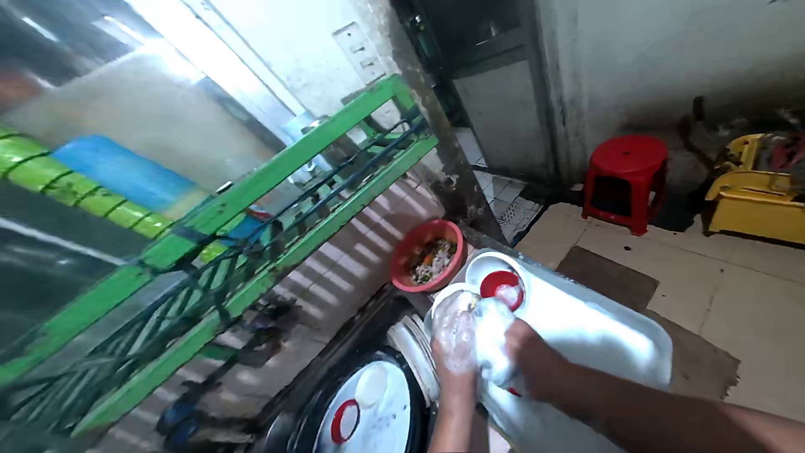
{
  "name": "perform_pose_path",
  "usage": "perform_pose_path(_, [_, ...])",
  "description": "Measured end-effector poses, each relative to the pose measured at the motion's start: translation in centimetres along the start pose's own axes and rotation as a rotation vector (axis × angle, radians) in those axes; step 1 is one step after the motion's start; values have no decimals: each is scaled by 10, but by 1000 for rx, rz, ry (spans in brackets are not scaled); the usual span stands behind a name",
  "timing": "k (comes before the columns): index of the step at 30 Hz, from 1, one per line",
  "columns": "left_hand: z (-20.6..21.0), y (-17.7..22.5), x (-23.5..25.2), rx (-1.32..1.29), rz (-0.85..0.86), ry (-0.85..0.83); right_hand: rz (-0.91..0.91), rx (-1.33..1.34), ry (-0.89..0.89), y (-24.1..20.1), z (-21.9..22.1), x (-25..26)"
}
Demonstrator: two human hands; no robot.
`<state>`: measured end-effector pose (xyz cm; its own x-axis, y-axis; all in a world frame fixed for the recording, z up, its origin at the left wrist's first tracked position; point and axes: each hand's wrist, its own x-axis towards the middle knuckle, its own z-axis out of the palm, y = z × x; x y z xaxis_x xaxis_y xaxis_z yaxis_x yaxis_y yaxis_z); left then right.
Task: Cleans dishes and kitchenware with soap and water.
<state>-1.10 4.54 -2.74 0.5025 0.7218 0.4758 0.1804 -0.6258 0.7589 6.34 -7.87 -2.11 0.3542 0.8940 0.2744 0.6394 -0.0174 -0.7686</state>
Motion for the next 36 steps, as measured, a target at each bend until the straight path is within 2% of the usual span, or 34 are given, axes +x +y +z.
perform_pose_path(1, [-10,-13,-2,-25,-54,24,76,141,-164,8,-8,2])
perform_pose_path(2, [-24,-29,-3,-53,-138,64,179,347,-195,18,-9,6])
perform_pose_path(3, [-45,-49,-5,-36,-223,117,268,438,-186,25,-12,11])
perform_pose_path(5, [-99,-96,-8,215,-315,220,339,252,-184,38,-31,19])
perform_pose_path(7, [-145,-131,-10,495,-366,220,317,-29,-228,64,-50,12])
perform_pose_path(8, [-155,-133,-10,567,-368,201,307,-134,-250,79,-54,5])
perform_pose_path(10, [-136,-98,-4,558,-307,119,314,-299,-323,103,-54,-2])
perform_pose_path(12, [-84,-39,-4,409,-269,-117,321,-385,-411,109,-52,-6])
perform_pose_path(14, [-27,3,-19,295,-229,-540,303,-435,-462,112,-48,-11])
perform_pose_path(16, [17,13,-36,356,-134,-966,323,-454,-525,113,-47,-13])
perform_pose_path(17, [32,12,-43,486,-99,-1091,344,-455,-557,114,-47,-14])
perform_pose_path(19, [48,10,-55,713,-95,-1170,414,-417,-604,115,-46,-11])
perform_pose_path(20, [52,8,-57,745,-124,-1182,461,-361,-607,113,-47,-8])
perform_pose_path(22, [56,5,-48,580,-275,-1131,504,-159,-506,109,-52,-1])
perform_pose_path(23, [56,4,-43,386,-385,-1021,486,-44,-376,106,-52,-1])
perform_pose_path(25, [59,7,-46,-131,-589,-604,374,87,-54,92,-42,-9])
perform_pose_path(26, [59,16,-49,-326,-630,-463,275,83,104,82,-32,-15])
perform_pose_path(27, [56,26,-53,-401,-601,-392,178,61,229,75,-23,-18])
perform_pose_path(28, [52,34,-58,-404,-537,-366,150,61,272,71,-22,-15])
perform_pose_path(29, [48,40,-62,-379,-462,-369,230,112,200,66,-33,-7])
perform_pose_path(31, [44,49,-68,-324,-386,-398,528,320,-55,64,-65,22])
perform_pose_path(32, [44,53,-68,-290,-383,-415,643,408,-124,65,-74,34])
perform_pose_path(33, [42,53,-68,-248,-382,-411,685,444,-133,67,-73,39])
perform_pose_path(34, [39,53,-65,-205,-378,-397,640,415,-93,66,-64,39])
perform_pose_path(36, [28,46,-58,-159,-345,-361,410,243,71,46,-39,22])
